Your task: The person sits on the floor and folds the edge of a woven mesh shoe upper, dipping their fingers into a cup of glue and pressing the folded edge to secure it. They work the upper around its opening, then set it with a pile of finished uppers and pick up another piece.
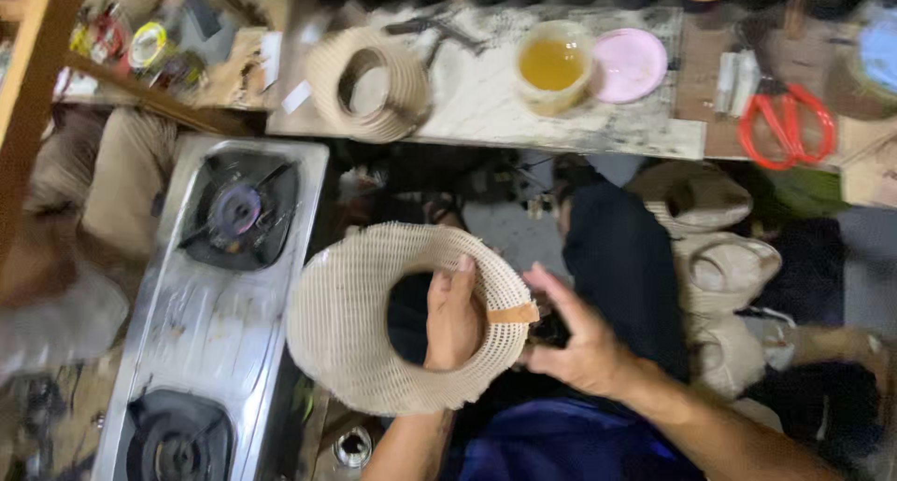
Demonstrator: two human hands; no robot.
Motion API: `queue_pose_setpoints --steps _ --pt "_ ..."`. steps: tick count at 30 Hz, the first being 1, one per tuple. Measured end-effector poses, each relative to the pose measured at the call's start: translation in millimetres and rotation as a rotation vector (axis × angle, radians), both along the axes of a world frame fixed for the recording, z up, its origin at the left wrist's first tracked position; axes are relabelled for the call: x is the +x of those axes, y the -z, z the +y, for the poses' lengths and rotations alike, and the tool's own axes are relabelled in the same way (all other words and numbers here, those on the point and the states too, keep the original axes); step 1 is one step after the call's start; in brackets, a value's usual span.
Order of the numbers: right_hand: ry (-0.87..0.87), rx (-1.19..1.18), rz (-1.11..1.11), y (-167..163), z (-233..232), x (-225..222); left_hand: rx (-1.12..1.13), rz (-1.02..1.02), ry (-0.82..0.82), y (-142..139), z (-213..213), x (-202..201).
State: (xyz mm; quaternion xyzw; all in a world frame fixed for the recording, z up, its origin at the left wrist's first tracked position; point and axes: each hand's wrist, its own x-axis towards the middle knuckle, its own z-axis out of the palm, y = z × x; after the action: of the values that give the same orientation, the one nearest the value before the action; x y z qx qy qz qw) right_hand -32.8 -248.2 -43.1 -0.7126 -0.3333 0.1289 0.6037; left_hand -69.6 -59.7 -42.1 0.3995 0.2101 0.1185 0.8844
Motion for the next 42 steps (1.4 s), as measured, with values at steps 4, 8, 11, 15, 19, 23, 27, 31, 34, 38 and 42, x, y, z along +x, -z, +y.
queue_pose_setpoints --steps 4,8,11,15,19,23,27,31,34,38,42 --pt "0.18 0.134 0.373 8.6 6.5 -17.5 0.003 0.023 0.128 6.5 -10.2 5.3" --pt "0.354 0.293 0.382 2.3 -26.0 -1.2 0.336 0.087 0.504 20.7 -3.6 14.9" --pt "0.515 0.163 0.189 -11.8 -67.7 14.0 0.713 0.174 0.678 36.3 9.5 19.3" --pt "0.752 -0.061 -0.171 -34.4 -138.2 24.0 0.451 0.39 0.63 71.0 25.0 20.4" --pt "0.926 -0.266 -0.148 -51.8 -200.3 8.9 0.488 0.54 0.537 109.5 31.2 8.6" --pt "0.981 -0.549 0.111 -54.6 -244.8 -3.3 0.863 0.539 0.674 128.0 24.5 4.3" --pt "1.015 -0.724 0.286 -33.6 -270.6 -14.6 1.025 0.395 0.818 126.8 12.0 6.3" --pt "0.928 -0.688 0.55 6.3 -298.0 -20.5 1.077 0.583 0.919 117.8 3.0 3.3" --pt "0.896 -0.733 0.637 42.9 -317.8 -12.5 1.138 0.574 0.906 115.8 2.8 0.4" --pt "0.956 -0.535 0.941 85.2 -326.7 -2.5 1.161 0.387 0.863 123.7 7.1 -2.6" --pt "1.135 -0.491 1.012 108.6 -308.3 5.8 1.171 0.538 0.921 136.1 10.8 -6.6"
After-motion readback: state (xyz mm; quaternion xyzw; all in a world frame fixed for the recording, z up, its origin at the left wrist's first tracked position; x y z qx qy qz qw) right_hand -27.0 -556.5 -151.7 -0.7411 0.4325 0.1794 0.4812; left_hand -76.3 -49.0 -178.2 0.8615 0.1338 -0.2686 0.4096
